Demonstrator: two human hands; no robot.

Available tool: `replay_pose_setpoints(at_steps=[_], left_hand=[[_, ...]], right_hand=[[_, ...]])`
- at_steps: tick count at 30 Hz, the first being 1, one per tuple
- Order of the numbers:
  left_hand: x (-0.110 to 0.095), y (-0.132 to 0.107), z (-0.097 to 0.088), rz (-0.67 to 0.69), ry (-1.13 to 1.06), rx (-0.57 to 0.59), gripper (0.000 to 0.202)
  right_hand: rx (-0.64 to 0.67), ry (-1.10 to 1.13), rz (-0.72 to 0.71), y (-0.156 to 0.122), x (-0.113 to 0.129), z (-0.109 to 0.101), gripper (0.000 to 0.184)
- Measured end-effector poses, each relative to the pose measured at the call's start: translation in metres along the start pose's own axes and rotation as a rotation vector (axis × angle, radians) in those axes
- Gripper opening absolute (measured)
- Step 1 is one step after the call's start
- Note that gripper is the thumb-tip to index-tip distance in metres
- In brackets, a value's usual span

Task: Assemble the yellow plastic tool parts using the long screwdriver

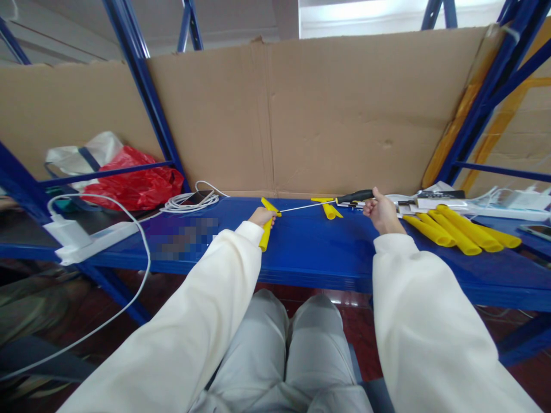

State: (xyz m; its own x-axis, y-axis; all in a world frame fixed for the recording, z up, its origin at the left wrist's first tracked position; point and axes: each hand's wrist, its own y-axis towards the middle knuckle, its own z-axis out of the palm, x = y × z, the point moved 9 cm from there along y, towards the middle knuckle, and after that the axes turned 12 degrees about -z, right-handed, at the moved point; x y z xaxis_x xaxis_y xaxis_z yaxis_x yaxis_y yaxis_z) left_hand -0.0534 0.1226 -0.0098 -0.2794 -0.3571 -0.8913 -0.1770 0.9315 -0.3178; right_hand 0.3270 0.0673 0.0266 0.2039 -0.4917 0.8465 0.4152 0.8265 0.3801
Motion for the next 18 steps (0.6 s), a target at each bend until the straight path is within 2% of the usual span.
replay_pose_setpoints(at_steps=[3, 10, 14, 18], left_hand=[[0.000, 0.000, 0.000, 0.000, 0.001, -0.004, 0.023], [-0.001, -0.002, -0.001, -0.004, 0.004, 0.005, 0.016], [-0.001, -0.002, -0.001, -0.009, 0.009, -0.003, 0.013], [-0.001, -0.004, -0.001, -0.004, 0.002, -0.002, 0.013]], right_hand=[[-0.045, 0.004, 0.081, -0.005, 0.000, 0.001, 0.049], [-0.062, -0.009, -0.015, 0.000, 0.000, -0.002, 0.056], [-0.116, -0.038, -0.015, 0.003, -0.004, -0.010, 0.052], [-0.117, -0.048, -0.019, 0.005, -0.005, -0.011, 0.054]])
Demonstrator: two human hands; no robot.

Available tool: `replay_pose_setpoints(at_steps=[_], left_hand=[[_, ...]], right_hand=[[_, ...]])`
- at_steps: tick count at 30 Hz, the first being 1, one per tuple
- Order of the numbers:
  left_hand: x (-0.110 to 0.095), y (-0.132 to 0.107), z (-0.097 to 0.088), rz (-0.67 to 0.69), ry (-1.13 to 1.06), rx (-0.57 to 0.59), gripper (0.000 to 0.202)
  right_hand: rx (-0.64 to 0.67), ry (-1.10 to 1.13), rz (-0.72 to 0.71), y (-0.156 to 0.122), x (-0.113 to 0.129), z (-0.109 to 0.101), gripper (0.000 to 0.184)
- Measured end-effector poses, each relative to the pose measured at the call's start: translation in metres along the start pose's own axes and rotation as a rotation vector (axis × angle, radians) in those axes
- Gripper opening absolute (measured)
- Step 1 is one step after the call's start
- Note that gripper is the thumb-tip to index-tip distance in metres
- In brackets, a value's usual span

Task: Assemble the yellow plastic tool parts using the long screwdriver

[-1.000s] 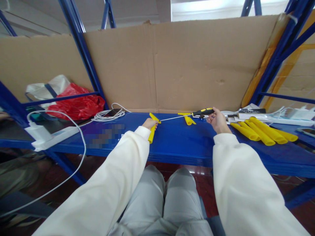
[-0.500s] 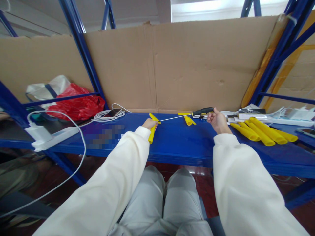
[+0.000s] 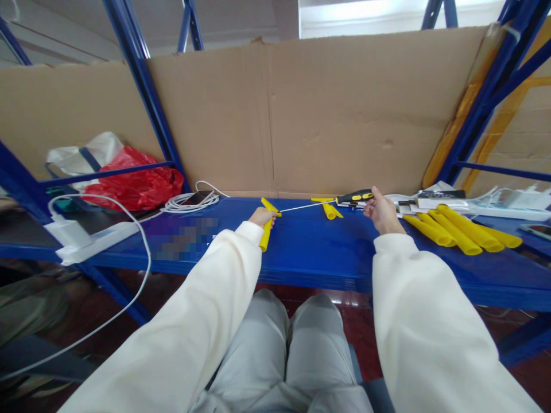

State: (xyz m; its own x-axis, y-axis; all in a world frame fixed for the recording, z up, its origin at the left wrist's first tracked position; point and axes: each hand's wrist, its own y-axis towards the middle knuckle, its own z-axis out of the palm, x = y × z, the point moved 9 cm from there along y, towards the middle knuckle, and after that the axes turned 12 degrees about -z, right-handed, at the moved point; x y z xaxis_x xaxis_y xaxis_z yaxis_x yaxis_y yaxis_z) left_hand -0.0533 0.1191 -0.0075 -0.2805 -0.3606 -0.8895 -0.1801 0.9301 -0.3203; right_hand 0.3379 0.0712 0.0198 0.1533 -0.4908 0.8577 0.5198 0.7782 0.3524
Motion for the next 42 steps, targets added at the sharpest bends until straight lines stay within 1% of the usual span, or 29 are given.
replay_pose_setpoints(at_steps=[2, 5, 13, 16, 20, 23, 26, 30, 33, 38, 42], left_hand=[[0.000, -0.002, 0.001, 0.003, 0.001, 0.008, 0.015], [0.000, -0.003, 0.001, 0.001, 0.008, 0.011, 0.016], [0.001, 0.003, 0.000, -0.008, -0.003, -0.003, 0.013], [0.002, 0.004, -0.001, -0.009, -0.010, -0.016, 0.013], [0.001, 0.003, 0.000, -0.001, 0.004, -0.002, 0.015], [0.000, 0.002, 0.000, -0.002, 0.011, 0.008, 0.012], [0.000, 0.001, 0.000, 0.001, 0.010, 0.012, 0.010], [0.000, 0.001, -0.001, -0.005, 0.005, 0.006, 0.008], [0.000, 0.001, -0.001, -0.007, -0.009, 0.004, 0.010], [0.001, 0.002, -0.001, -0.009, -0.009, -0.001, 0.012], [0.000, 0.003, -0.001, -0.003, -0.004, 0.002, 0.010]], right_hand=[[-0.010, -0.008, 0.014, -0.001, -0.001, 0.000, 0.055], [-0.016, -0.011, 0.053, -0.003, -0.001, 0.000, 0.051], [0.075, 0.023, 0.070, -0.007, 0.006, 0.008, 0.047], [0.072, 0.026, 0.042, -0.011, 0.011, 0.011, 0.048], [0.037, 0.024, -0.016, -0.015, 0.016, 0.012, 0.052], [0.012, 0.006, -0.026, -0.015, 0.015, 0.009, 0.054], [0.017, -0.003, -0.015, -0.012, 0.012, 0.008, 0.056], [0.012, 0.005, 0.013, -0.009, 0.008, 0.006, 0.052], [0.012, -0.004, 0.013, -0.008, 0.007, 0.006, 0.050], [0.038, -0.005, -0.007, -0.006, 0.007, 0.006, 0.052], [0.012, -0.026, 0.017, -0.005, 0.004, 0.003, 0.055]])
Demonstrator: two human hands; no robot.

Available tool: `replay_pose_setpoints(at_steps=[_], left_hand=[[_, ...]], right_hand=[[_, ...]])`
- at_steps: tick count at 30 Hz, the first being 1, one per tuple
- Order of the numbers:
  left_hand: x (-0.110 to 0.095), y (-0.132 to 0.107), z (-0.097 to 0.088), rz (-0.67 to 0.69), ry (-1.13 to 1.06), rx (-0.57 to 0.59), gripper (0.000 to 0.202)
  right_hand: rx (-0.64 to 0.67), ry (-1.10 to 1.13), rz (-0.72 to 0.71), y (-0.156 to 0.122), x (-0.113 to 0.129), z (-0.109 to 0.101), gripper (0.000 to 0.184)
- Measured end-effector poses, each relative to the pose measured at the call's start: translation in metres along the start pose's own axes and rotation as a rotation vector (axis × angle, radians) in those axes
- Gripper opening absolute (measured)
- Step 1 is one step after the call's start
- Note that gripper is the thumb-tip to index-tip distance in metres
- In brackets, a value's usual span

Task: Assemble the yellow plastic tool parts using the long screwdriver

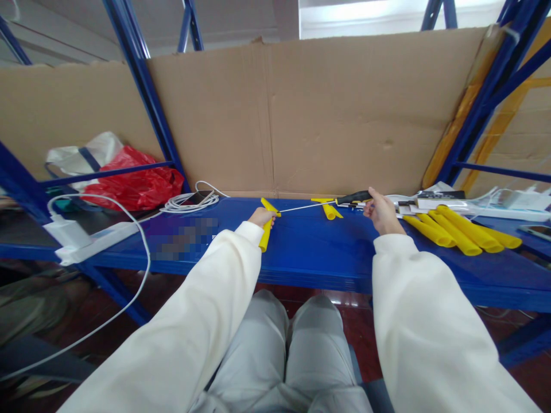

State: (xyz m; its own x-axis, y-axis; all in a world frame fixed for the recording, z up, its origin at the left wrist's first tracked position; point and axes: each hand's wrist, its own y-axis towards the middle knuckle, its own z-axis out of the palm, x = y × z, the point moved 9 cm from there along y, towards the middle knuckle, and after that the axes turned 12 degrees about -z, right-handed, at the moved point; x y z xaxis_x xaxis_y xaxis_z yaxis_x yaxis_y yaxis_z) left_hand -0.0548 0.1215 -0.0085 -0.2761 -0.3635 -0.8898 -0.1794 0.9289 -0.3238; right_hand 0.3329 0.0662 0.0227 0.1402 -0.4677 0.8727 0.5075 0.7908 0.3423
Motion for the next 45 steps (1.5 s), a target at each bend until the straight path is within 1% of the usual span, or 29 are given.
replay_pose_setpoints(at_steps=[4, 7, 11, 14, 18, 20, 22, 24, 27, 29, 33, 39, 43, 45], left_hand=[[0.000, -0.001, 0.000, 0.000, 0.000, 0.013, 0.009], [0.000, -0.002, 0.000, 0.001, -0.004, 0.006, 0.009], [0.000, -0.002, -0.001, -0.001, -0.013, -0.003, 0.014], [0.000, -0.002, 0.000, -0.003, -0.007, 0.004, 0.012], [-0.001, -0.003, 0.001, -0.001, 0.005, 0.012, 0.010], [-0.001, -0.003, 0.001, -0.003, 0.005, 0.009, 0.009], [0.000, -0.002, 0.001, -0.004, 0.005, 0.007, 0.011], [0.000, -0.001, 0.001, -0.004, 0.003, 0.002, 0.012], [0.000, 0.000, 0.000, -0.003, -0.005, -0.008, 0.012], [0.000, 0.000, 0.000, -0.002, -0.007, -0.005, 0.013], [-0.001, -0.001, 0.001, 0.001, 0.009, 0.009, 0.013], [-0.001, -0.001, 0.001, 0.009, 0.025, 0.009, 0.014], [-0.001, -0.001, 0.001, 0.006, 0.016, 0.004, 0.011], [-0.001, -0.002, 0.002, 0.008, 0.014, 0.007, 0.012]], right_hand=[[-0.021, -0.018, 0.006, 0.000, -0.003, -0.002, 0.063], [-0.036, -0.021, 0.014, 0.000, -0.004, -0.003, 0.065], [-0.063, -0.025, 0.036, -0.001, -0.006, -0.007, 0.060], [-0.059, -0.042, 0.031, -0.002, -0.004, -0.006, 0.056], [-0.141, -0.088, 0.077, -0.007, -0.005, -0.011, 0.047], [-0.157, -0.089, 0.082, -0.009, -0.003, -0.011, 0.043], [-0.136, -0.068, 0.078, -0.009, 0.000, -0.009, 0.039], [-0.081, -0.038, 0.083, -0.008, 0.002, -0.004, 0.035], [0.028, -0.006, 0.093, -0.008, 0.004, 0.006, 0.034], [0.047, -0.006, 0.090, -0.009, 0.006, 0.009, 0.035], [-0.019, -0.024, 0.074, -0.015, 0.008, 0.007, 0.036], [-0.038, -0.066, 0.093, -0.023, 0.011, 0.008, 0.035], [-0.086, -0.081, 0.093, -0.026, 0.012, 0.008, 0.030], [-0.107, -0.049, 0.097, -0.025, 0.011, 0.008, 0.030]])
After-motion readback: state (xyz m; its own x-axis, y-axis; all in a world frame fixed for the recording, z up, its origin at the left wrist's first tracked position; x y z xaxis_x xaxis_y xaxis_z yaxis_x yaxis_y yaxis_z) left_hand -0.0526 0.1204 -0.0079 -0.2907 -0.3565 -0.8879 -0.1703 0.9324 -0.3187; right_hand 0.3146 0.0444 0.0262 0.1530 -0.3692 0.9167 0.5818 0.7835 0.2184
